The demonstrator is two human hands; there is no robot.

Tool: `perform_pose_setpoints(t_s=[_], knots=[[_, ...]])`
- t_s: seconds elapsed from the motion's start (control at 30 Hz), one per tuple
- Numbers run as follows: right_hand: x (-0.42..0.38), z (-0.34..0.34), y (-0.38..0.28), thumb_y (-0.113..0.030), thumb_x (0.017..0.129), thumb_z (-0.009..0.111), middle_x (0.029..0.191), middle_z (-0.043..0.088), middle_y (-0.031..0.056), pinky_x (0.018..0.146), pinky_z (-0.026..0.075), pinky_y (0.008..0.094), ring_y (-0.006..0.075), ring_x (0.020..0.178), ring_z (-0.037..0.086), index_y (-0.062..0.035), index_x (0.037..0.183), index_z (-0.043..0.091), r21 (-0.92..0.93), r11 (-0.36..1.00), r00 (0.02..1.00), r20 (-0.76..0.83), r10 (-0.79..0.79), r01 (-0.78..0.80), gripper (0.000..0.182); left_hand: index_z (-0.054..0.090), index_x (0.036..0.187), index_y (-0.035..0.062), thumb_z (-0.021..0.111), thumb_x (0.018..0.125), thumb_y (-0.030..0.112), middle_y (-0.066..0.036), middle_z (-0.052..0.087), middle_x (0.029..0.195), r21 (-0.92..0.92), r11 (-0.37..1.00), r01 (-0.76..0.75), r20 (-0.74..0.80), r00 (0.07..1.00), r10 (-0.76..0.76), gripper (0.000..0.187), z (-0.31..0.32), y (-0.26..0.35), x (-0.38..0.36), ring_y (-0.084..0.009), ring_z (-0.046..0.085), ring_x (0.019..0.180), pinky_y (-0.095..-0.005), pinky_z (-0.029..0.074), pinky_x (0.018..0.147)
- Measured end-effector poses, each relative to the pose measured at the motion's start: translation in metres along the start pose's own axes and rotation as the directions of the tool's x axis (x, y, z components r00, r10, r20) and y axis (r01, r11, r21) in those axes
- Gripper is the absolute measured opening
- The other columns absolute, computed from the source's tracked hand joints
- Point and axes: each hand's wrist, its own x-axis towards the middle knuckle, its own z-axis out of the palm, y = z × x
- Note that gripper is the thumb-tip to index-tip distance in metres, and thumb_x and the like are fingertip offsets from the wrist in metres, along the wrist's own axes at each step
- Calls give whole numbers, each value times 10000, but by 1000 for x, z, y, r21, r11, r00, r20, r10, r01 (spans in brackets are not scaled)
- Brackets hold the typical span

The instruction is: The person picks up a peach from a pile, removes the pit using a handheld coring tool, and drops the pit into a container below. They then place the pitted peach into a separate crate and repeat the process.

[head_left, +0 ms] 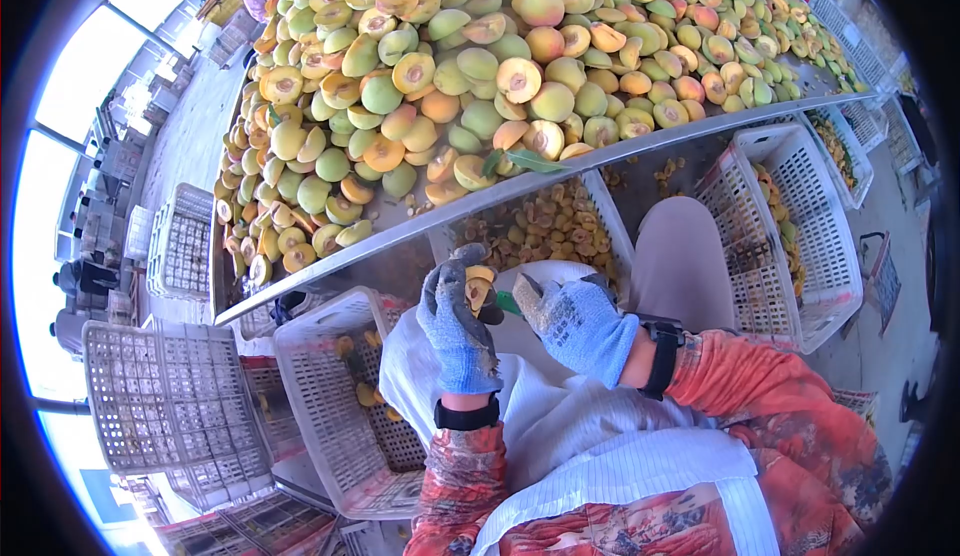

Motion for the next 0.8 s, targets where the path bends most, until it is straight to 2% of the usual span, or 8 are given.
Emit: perform_pose_setpoints(t_s=[0.23, 0.37, 0.43, 0.47, 0.5, 0.57, 0.7, 0.8], knots=[[-6, -24, -5, -110, 781, 497, 710, 623, 122, 526, 460, 392, 266, 628, 631, -50, 1111, 470, 247, 959, 950, 305, 61, -140, 337, 603, 974, 7, 511, 874, 214, -79, 640, 894, 104, 994, 33, -23, 999, -30, 248, 1, 3, -16, -96, 571, 617, -192, 415, 396], [-11, -13, 3, -246, 800, 536, 590, 569, 109, 439, 424, 369, 231, 444, 548, -37, 1030, 534, 489, 871, 998, 52, 22, -44, 311, 618, 961, -5, 524, 864, 198, -81, 643, 870, 182, 982, 42, 6, 999, -43, 244, 3, 5, -17, -100, 569, 605, -194, 405, 391], [-6, -23, 10, -174, 766, 604, 608, 569, 81, 460, 443, 332, 194, 496, 568, -38, 970, 511, 714, 498, 793, 604, -83, -492, 262, 618, 964, -8, 528, 863, 199, -81, 643, 866, 254, 967, -29, 87, 996, 7, 247, 1, 5, -12, -108, 574, 610, -200, 409, 398], [-4, -25, 16, -174, 766, 604, 608, 569, 81, 460, 443, 332, 194, 496, 568, -38, 970, 511, 715, 494, 792, 605, -82, -495, 262, 619, 966, -11, 533, 863, 199, -81, 643, 863, 313, 944, -104, 168, 984, 53, 249, 0, 6, -10, -116, 578, 614, -207, 413, 406], [-3, -26, 23, -210, 777, 607, 609, 535, 47, 418, 420, 272, 139, 486, 532, -52, 943, 506, 764, 274, 752, 636, -169, -584, 251, 619, 966, -11, 533, 863, 199, -81, 643, 863, 316, 944, -100, 169, 984, 48, 249, -2, 9, -2, -116, 578, 614, -207, 413, 406], [2, -36, 27, -102, 756, 600, 536, 433, 16, 360, 357, 261, 113, 426, 441, -61, 853, 495, 735, -87, 733, 645, -215, -673, 149, 619, 962, -16, 540, 865, 202, -99, 642, 848, 267, 947, 180, 361, 892, -272, 251, -6, 20, 16, -151, 606, 660, -230, 464, 469], [12, -18, 23, -109, 740, 599, 535, 426, 12, 362, 341, 257, 109, 420, 424, -68, 828, 493, 759, 29, 755, 650, -90, -650, 144, 608, 939, -35, 565, 837, 188, -143, 637, 840, 46, 999, -24, 114, 993, 18, 249, 17, -11, 16, -214, 635, 738, -291, 526, 592], [10, -29, 31, -120, 731, 602, 545, 446, 18, 389, 358, 274, 123, 438, 447, -62, 800, 494, 731, 55, 719, 679, -147, -680, 141, 601, 933, -43, 574, 820, 163, -140, 637, 836, 84, 977, 196, 333, 919, -213, 237, -2, -12, 32, -217, 633, 725, -304, 525, 586]])
